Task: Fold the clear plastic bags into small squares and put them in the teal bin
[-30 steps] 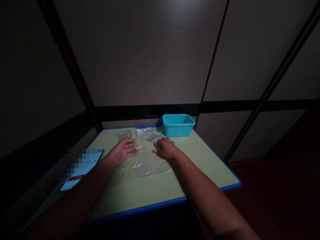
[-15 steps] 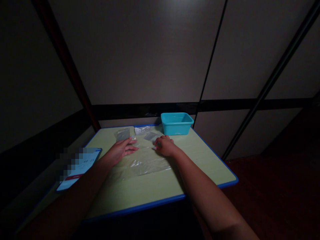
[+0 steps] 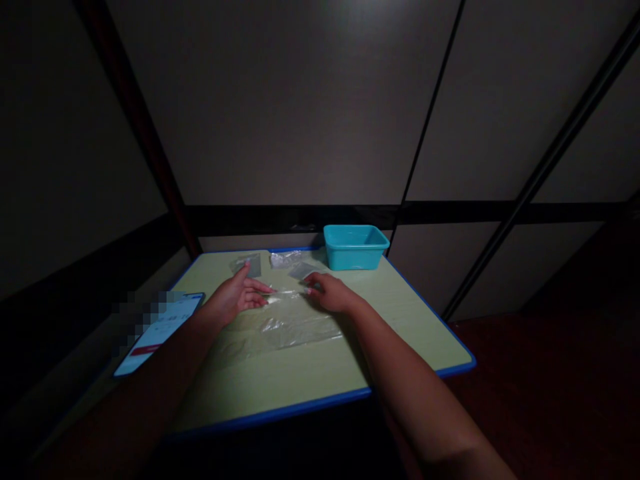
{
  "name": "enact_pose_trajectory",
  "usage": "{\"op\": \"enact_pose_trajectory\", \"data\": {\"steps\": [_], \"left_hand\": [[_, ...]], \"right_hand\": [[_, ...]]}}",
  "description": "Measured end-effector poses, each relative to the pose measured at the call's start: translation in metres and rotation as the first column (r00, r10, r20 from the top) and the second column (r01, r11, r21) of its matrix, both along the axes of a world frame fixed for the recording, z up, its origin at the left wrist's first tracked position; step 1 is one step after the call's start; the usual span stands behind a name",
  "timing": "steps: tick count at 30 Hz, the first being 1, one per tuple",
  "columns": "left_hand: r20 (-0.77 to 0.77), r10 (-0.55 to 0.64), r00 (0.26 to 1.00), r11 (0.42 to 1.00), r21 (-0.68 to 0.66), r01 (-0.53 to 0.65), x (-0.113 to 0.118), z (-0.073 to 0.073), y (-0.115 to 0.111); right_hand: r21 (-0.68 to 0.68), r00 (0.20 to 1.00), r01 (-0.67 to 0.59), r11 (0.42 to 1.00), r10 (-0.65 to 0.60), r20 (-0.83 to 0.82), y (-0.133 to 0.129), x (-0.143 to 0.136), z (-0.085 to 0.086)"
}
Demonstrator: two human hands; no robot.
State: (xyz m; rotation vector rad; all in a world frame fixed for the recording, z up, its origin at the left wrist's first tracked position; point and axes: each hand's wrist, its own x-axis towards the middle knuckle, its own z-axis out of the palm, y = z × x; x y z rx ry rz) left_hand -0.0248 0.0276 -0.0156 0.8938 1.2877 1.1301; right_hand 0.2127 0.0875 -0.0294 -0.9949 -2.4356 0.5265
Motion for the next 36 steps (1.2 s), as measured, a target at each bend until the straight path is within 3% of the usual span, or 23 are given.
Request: {"op": "enact_pose_trajectory", "data": {"steps": [4,11,23,36], "left_hand": [[-0.012,-0.021,1.000,0.999,-0.048,0.020,0.0003,0.0006,0.0000],[-0.079,-0.081,0.994,0.988,-0.139,0.069,-0.0001,-0.0001,-0.0018],[-0.063,-0.131,0.989,0.984,-0.127,0.122,-0.0052,0.0014,0.0002],[-0.170,-0.190,0.967,0.977,-0.128,0.170,-0.0047,0.0033,-0.0027]], "right_hand": [[0.021,0.995,-0.066,0.998,0.067,-0.076,-0.0005,-0.0011,0.0024],[-0.019,0.992,-0.108,0.994,0.107,-0.066,-0.0001,-0.0008,0.0020],[0.030,0.998,-0.055,0.998,0.056,-0.039,-0.0008,-0.0079,-0.0003],[0.096,0.999,-0.035,0.995,0.038,-0.022,0.0027,-0.0072,-0.0043]]}}
